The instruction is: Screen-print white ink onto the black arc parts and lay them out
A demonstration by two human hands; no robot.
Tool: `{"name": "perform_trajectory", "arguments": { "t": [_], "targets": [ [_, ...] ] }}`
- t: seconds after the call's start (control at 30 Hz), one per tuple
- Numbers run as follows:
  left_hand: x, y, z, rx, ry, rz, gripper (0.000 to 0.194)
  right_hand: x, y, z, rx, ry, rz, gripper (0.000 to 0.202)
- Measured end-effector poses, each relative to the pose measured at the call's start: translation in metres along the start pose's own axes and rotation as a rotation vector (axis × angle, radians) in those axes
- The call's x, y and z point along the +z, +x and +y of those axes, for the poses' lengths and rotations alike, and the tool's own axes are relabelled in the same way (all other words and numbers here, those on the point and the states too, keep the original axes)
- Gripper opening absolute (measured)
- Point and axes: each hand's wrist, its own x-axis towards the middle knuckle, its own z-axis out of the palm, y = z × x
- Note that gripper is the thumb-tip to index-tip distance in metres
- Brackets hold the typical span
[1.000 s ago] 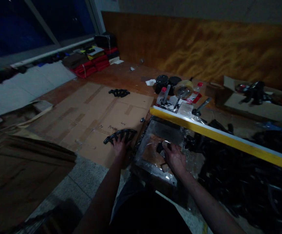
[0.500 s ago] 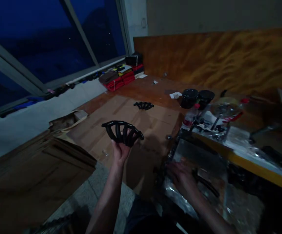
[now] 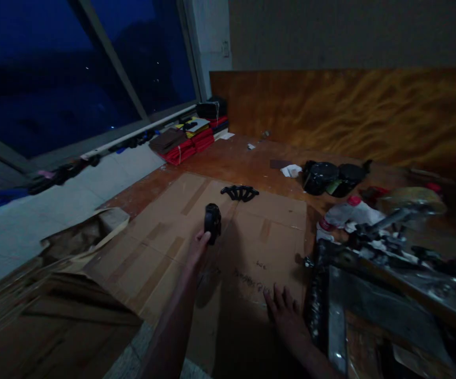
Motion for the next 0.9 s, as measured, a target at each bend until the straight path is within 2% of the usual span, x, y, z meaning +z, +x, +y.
{"name": "perform_trajectory", "arguments": {
  "t": [0.13, 0.23, 0.37, 0.47, 0.57, 0.63, 0.7, 0.77, 0.83, 0.9],
  "targets": [
    [0.023, 0.061, -0.025, 0.053, 0.510, -0.098, 0.063, 0.016, 0.002, 0.004, 0.003, 0.046, -0.025, 0.080],
    [0.047, 0.094, -0.037, 0.120, 0.799, -0.200, 0.054, 0.024, 0.004, 0.007, 0.016, 0.068, -0.030, 0.083],
    [0.072, 0.119, -0.047, 0.165, 1.005, -0.252, 0.051, 0.026, 0.005, 0.008, 0.005, 0.113, -0.035, 0.083],
    [0.080, 0.122, -0.049, 0.179, 1.094, -0.281, 0.053, 0.022, 0.002, 0.006, 0.009, 0.156, -0.048, 0.081],
    [0.084, 0.105, -0.050, 0.245, 1.212, -0.229, 0.060, 0.014, -0.001, 0.002, -0.008, 0.226, -0.039, 0.075],
    [0.088, 0.084, -0.050, 0.299, 1.283, -0.159, 0.065, 0.005, -0.002, 0.002, -0.035, 0.296, -0.030, 0.076],
    [0.096, 0.058, -0.046, 0.313, 1.276, -0.155, 0.064, -0.008, -0.004, 0.007, -0.089, 0.401, -0.022, 0.078],
    [0.109, 0.026, -0.037, 0.273, 1.179, -0.206, 0.055, -0.025, -0.015, 0.021, -0.197, 0.539, 0.017, 0.059],
    [0.126, -0.009, -0.020, 0.181, 1.005, -0.239, 0.046, -0.039, -0.038, 0.044, -0.309, 0.639, 0.131, 0.040],
    [0.147, -0.045, 0.005, 0.078, 0.785, -0.235, 0.041, -0.046, -0.074, 0.074, -0.313, 0.658, 0.287, 0.039]
  ]
}}
